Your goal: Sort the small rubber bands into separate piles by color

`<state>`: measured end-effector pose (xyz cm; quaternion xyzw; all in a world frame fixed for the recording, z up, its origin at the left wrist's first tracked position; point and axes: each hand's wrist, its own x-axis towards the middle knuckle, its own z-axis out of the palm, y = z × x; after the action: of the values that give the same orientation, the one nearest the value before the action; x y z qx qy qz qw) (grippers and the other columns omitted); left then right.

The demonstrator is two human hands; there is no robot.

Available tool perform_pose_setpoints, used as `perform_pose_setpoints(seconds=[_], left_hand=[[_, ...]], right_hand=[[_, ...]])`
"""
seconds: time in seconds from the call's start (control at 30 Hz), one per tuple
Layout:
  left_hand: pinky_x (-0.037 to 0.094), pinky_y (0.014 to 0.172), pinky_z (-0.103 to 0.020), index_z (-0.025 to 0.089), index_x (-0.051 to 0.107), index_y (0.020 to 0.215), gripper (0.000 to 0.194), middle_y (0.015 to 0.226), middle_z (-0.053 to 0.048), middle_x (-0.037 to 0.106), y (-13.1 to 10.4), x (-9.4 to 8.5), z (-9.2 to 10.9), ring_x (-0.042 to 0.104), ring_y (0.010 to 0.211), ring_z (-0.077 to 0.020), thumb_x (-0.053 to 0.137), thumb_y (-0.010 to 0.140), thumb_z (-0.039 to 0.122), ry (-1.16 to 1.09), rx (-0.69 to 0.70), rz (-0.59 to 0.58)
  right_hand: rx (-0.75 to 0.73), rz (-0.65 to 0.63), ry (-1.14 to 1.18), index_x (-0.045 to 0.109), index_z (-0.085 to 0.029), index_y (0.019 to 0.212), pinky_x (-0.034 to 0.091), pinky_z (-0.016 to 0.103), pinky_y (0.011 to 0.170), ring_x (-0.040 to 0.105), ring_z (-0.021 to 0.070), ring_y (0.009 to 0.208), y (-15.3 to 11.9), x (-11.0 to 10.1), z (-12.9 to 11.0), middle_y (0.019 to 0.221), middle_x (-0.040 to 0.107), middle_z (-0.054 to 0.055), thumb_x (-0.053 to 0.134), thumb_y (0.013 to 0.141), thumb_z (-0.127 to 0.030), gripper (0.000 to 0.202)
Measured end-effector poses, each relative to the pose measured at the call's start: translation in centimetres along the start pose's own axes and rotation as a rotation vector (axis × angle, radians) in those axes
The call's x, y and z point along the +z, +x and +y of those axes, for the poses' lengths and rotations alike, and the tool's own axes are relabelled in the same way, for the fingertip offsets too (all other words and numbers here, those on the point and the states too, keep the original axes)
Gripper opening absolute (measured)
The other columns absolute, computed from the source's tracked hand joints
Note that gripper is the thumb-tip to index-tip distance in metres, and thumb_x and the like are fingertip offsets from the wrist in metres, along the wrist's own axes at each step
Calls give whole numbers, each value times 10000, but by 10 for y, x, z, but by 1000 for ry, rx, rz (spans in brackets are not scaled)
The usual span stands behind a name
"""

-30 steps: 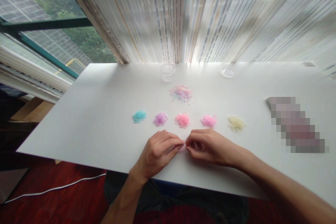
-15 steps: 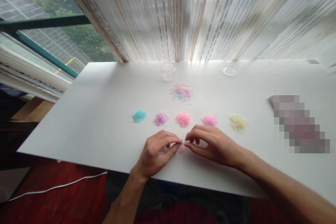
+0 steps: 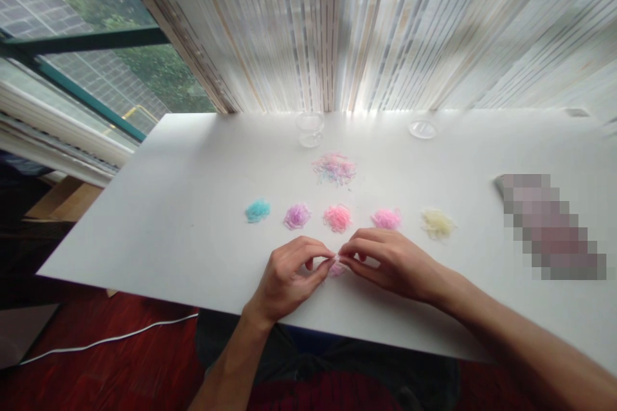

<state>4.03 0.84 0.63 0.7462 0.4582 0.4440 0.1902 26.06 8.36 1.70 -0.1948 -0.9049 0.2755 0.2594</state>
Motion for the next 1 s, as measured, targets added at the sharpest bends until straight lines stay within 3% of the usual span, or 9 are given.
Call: perform_pose_setpoints(seconds=[0.5, 1.0], left_hand=[[552, 621, -240, 183, 720, 985, 72, 874, -51, 764, 0, 0, 1, 669, 720, -129, 699, 940, 131, 21, 19, 26], [531, 646, -261, 197, 742, 962, 50, 888, -33, 762, -5, -4, 7, 624, 651, -117, 713, 941, 162, 229, 23, 83]], right_hand=[[-30, 12, -56, 708, -184, 992, 450, 267, 640, 636, 150, 702, -1, -1, 2, 828, 716, 54, 552, 1044, -241, 175], [-37, -14, -86, 709, -186, 1004, 446, 278, 648, 624, 153, 690, 1, -4, 0, 795, 696, 44, 527, 1027, -204, 184]])
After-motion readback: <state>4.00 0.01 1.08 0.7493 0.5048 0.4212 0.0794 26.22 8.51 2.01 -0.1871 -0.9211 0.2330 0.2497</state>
